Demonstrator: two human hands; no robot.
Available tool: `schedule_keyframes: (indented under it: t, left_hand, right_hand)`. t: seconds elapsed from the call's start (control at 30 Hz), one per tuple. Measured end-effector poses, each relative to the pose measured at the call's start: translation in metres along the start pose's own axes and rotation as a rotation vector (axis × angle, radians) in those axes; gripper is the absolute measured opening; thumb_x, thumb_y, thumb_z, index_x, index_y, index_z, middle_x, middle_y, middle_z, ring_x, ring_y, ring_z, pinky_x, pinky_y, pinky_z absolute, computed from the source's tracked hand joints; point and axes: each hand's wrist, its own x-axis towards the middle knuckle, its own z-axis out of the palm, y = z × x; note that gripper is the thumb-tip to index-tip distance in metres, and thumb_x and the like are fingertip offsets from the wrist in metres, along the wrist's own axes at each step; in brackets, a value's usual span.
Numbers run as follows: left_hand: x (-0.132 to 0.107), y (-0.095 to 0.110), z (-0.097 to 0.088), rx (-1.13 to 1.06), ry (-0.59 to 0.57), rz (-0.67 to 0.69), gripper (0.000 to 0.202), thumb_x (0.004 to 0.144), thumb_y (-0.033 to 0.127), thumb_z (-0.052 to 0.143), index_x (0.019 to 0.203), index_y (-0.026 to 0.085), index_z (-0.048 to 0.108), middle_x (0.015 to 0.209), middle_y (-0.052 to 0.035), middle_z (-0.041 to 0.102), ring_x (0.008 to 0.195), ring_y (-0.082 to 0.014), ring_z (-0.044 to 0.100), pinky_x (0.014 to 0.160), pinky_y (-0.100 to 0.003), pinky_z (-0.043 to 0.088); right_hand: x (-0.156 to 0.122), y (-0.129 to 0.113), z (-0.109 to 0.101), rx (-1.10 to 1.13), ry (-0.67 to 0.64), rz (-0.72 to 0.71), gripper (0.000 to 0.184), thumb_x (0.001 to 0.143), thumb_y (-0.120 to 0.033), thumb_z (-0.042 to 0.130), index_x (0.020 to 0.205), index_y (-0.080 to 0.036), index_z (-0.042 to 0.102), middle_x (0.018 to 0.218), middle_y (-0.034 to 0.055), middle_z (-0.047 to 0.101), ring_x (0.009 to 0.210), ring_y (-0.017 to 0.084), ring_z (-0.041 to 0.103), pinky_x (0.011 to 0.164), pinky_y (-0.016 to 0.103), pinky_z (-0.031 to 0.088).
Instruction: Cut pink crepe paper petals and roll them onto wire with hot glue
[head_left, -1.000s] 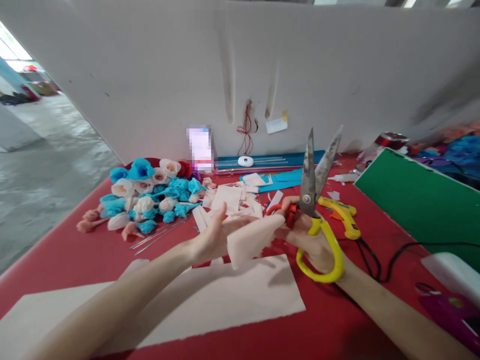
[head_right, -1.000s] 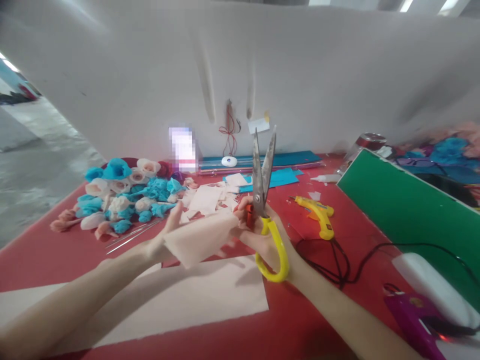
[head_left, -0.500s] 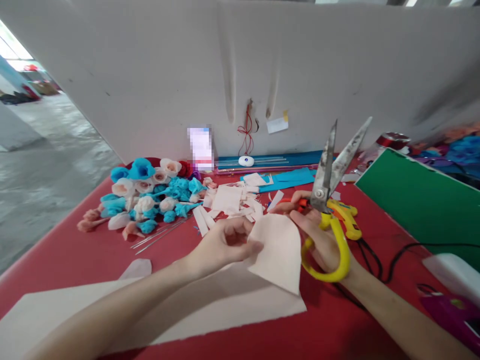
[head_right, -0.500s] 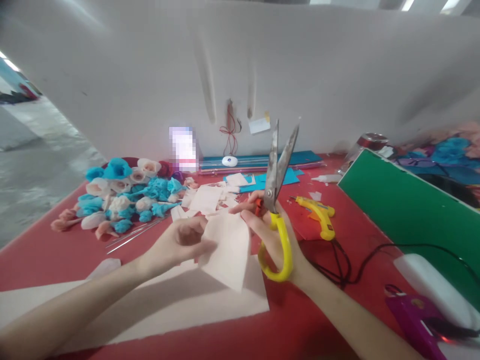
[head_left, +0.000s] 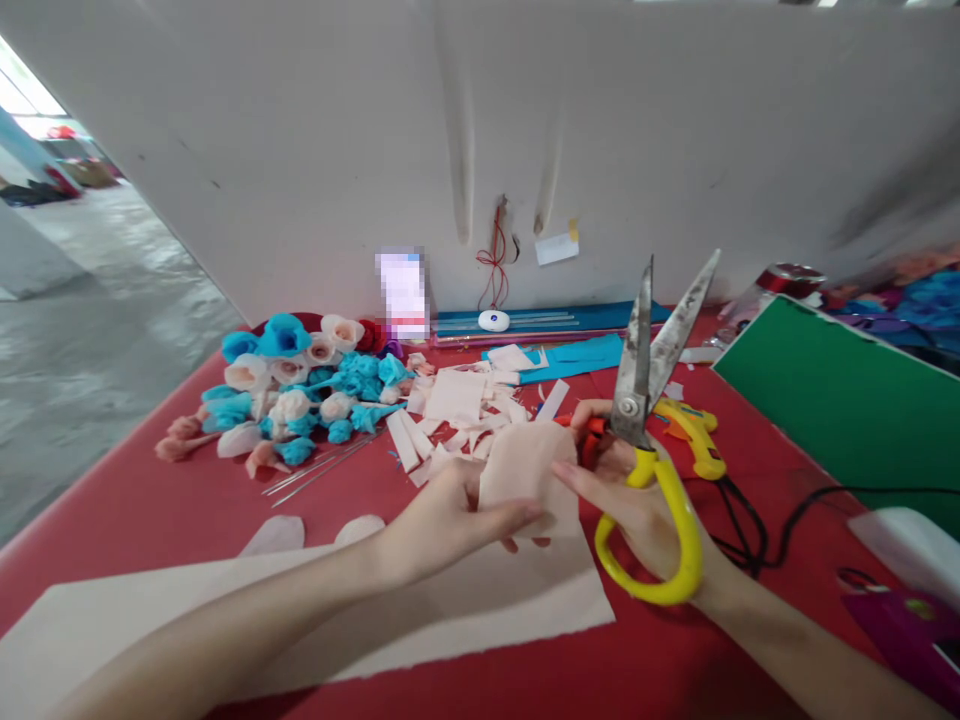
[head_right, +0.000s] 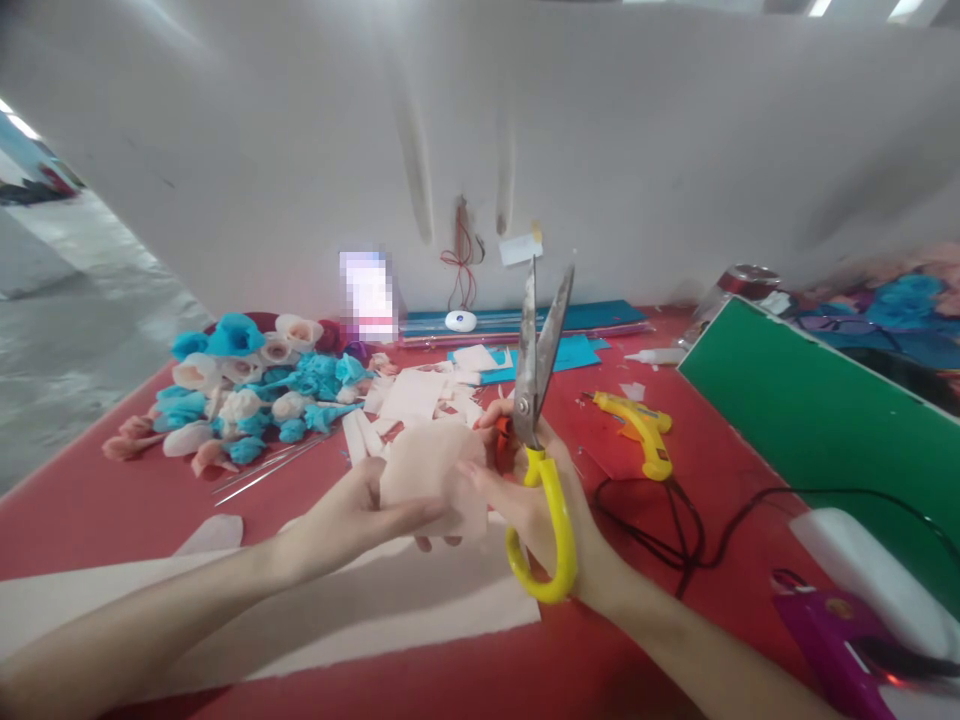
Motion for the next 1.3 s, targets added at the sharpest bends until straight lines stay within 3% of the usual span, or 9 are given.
schedule_keyframes:
  t: [0.2, 0.3, 0.4, 0.53, 0.67, 0.83, 1.07, 1.3]
  left_hand:
    - [-0.004, 0.002, -0.006, 0.080, 0.208, 0.066, 0.029, 0.076, 0.033, 0.059, 0.059, 0.011, 0.066, 0.058, -0.0047, 0.069, 0.048, -0.0111, 0.060, 0.048, -0.018, 0.049]
    - [-0.005, 0.006, -0.014, 0.118, 0.339, 0.103, 0.030, 0.074, 0.034, 0.061, 0.055, 0.011, 0.065, 0.052, -0.0043, 0.066, 0.047, -0.0130, 0.060, 0.047, -0.020, 0.048]
    - [-0.004, 0.009, -0.022, 0.156, 0.413, 0.132, 0.030, 0.073, 0.033, 0.062, 0.054, 0.011, 0.065, 0.053, -0.0057, 0.067, 0.050, -0.0152, 0.062, 0.050, -0.021, 0.049]
    - [-0.004, 0.007, -0.030, 0.137, 0.447, 0.135, 0.032, 0.072, 0.035, 0.063, 0.054, 0.009, 0.066, 0.051, -0.0072, 0.067, 0.047, -0.0157, 0.062, 0.046, -0.022, 0.049]
    - [-0.005, 0.008, -0.030, 0.096, 0.415, 0.129, 0.030, 0.072, 0.034, 0.065, 0.054, 0.010, 0.067, 0.052, -0.0073, 0.068, 0.047, -0.0151, 0.062, 0.045, -0.021, 0.049]
    - [-0.005, 0.013, -0.025, 0.071, 0.301, 0.093, 0.032, 0.076, 0.030, 0.061, 0.050, 0.011, 0.067, 0.049, -0.0056, 0.067, 0.046, -0.0141, 0.061, 0.048, -0.021, 0.050]
    - [-0.004, 0.013, -0.023, 0.006, 0.250, 0.086, 0.028, 0.074, 0.025, 0.062, 0.050, 0.012, 0.067, 0.049, -0.0049, 0.067, 0.044, -0.0136, 0.061, 0.047, -0.020, 0.051]
    - [-0.004, 0.009, -0.023, -0.070, 0.301, 0.120, 0.028, 0.074, 0.028, 0.063, 0.053, 0.011, 0.068, 0.051, -0.0057, 0.068, 0.045, -0.0142, 0.061, 0.045, -0.021, 0.050]
  right_hand:
    - [0.010, -0.001, -0.002, 0.057, -0.069, 0.026, 0.013, 0.080, -0.032, 0.046, 0.090, -0.025, 0.049, 0.069, -0.0016, 0.050, 0.052, 0.011, 0.049, 0.053, 0.025, 0.044]
    - [0.012, 0.001, -0.006, 0.001, -0.154, 0.044, 0.019, 0.073, -0.026, 0.048, 0.092, -0.025, 0.052, 0.074, 0.0000, 0.055, 0.063, 0.015, 0.054, 0.058, 0.027, 0.046]
    - [0.006, 0.002, -0.010, -0.139, -0.165, 0.033, 0.016, 0.075, -0.024, 0.050, 0.090, -0.024, 0.056, 0.074, 0.0006, 0.058, 0.069, 0.017, 0.055, 0.063, 0.028, 0.044]
    - [0.002, -0.004, -0.013, -0.463, -0.192, 0.046, 0.019, 0.083, -0.032, 0.043, 0.092, -0.023, 0.056, 0.075, 0.0034, 0.061, 0.064, 0.018, 0.054, 0.058, 0.030, 0.041]
    - [0.005, -0.011, -0.013, -0.569, -0.235, 0.072, 0.020, 0.082, -0.036, 0.042, 0.083, -0.021, 0.056, 0.078, 0.0063, 0.063, 0.073, 0.023, 0.058, 0.066, 0.035, 0.041]
    - [0.005, -0.013, -0.013, -0.574, -0.269, 0.075, 0.022, 0.084, -0.039, 0.041, 0.086, -0.022, 0.054, 0.073, 0.0047, 0.061, 0.080, 0.024, 0.059, 0.074, 0.036, 0.042]
    - [0.004, -0.011, -0.013, -0.545, -0.260, 0.045, 0.018, 0.084, -0.037, 0.044, 0.083, -0.021, 0.055, 0.065, 0.0034, 0.059, 0.074, 0.022, 0.059, 0.071, 0.033, 0.043]
    - [0.004, -0.012, -0.011, -0.541, -0.273, 0.023, 0.021, 0.084, -0.038, 0.042, 0.079, -0.021, 0.053, 0.076, 0.0055, 0.064, 0.074, 0.022, 0.060, 0.068, 0.033, 0.042]
